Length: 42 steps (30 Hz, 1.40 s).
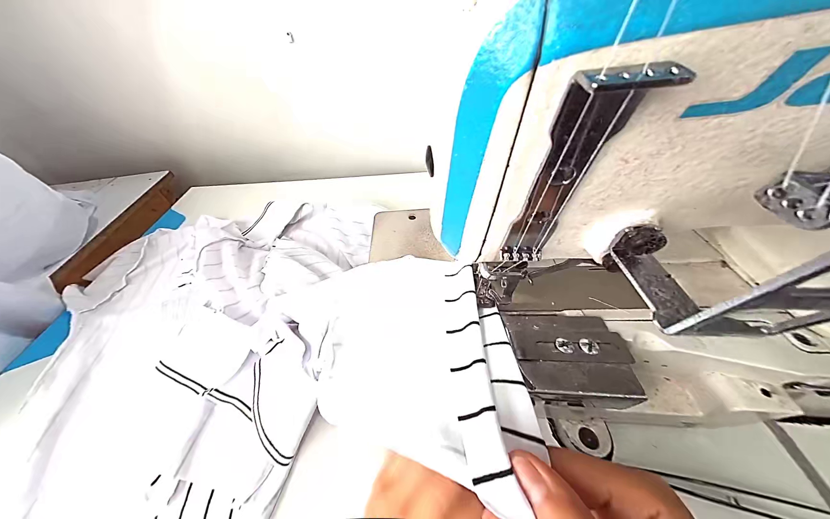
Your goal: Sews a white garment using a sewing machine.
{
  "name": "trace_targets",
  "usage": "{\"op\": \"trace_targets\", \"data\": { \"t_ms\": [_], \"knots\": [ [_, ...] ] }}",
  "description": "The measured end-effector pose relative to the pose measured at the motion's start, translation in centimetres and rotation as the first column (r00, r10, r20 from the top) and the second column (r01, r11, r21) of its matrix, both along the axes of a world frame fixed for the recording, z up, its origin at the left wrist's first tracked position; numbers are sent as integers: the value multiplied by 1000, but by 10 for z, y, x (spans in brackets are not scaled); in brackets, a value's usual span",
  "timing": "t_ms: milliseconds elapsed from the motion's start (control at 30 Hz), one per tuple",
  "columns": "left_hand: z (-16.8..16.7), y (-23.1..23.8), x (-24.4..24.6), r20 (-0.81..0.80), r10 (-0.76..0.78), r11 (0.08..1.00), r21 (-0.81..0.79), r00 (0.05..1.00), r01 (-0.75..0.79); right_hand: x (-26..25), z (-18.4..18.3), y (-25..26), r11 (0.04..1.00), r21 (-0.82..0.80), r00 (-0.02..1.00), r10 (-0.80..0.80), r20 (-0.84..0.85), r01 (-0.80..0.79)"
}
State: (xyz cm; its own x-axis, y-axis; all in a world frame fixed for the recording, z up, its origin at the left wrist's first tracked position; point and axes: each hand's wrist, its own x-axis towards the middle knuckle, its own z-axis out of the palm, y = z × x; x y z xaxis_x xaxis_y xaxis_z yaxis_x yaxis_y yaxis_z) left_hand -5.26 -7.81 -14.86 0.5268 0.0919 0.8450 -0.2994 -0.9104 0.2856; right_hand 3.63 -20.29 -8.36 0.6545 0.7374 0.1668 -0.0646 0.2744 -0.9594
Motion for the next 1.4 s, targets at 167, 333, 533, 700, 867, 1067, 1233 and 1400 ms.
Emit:
{"op": "trace_targets", "data": {
  "t_ms": [167,333,533,700,867,1067,1233,1400],
  "knots": [
    [29,-12,33,-40,309,945,-103,950,-312,-3,14,8,999,11,998,-52,-19,52],
    [31,-14,59,13,366,928,-82,931,-364,4,20,6,996,23,996,-85,-16,85],
    [10,22,36,88,335,930,131,938,-345,-6,3,2,1000,-23,1000,-10,7,10],
    [14,40,-9,4,82,924,374,997,-77,-1,-20,1,997,-73,998,27,-51,-31],
    [108,51,-18,-296,-113,865,441,949,240,15,-23,-6,984,-159,991,92,94,-76],
    [134,81,46,-525,-146,586,637,838,501,50,17,-28,945,-131,400,0,917,299],
    [177,84,43,-588,-131,629,573,798,525,79,4,4,998,-52,288,44,957,23],
    [206,89,44,-760,137,679,539,636,499,73,9,14,988,-110,515,149,844,-106]
  ]
}}
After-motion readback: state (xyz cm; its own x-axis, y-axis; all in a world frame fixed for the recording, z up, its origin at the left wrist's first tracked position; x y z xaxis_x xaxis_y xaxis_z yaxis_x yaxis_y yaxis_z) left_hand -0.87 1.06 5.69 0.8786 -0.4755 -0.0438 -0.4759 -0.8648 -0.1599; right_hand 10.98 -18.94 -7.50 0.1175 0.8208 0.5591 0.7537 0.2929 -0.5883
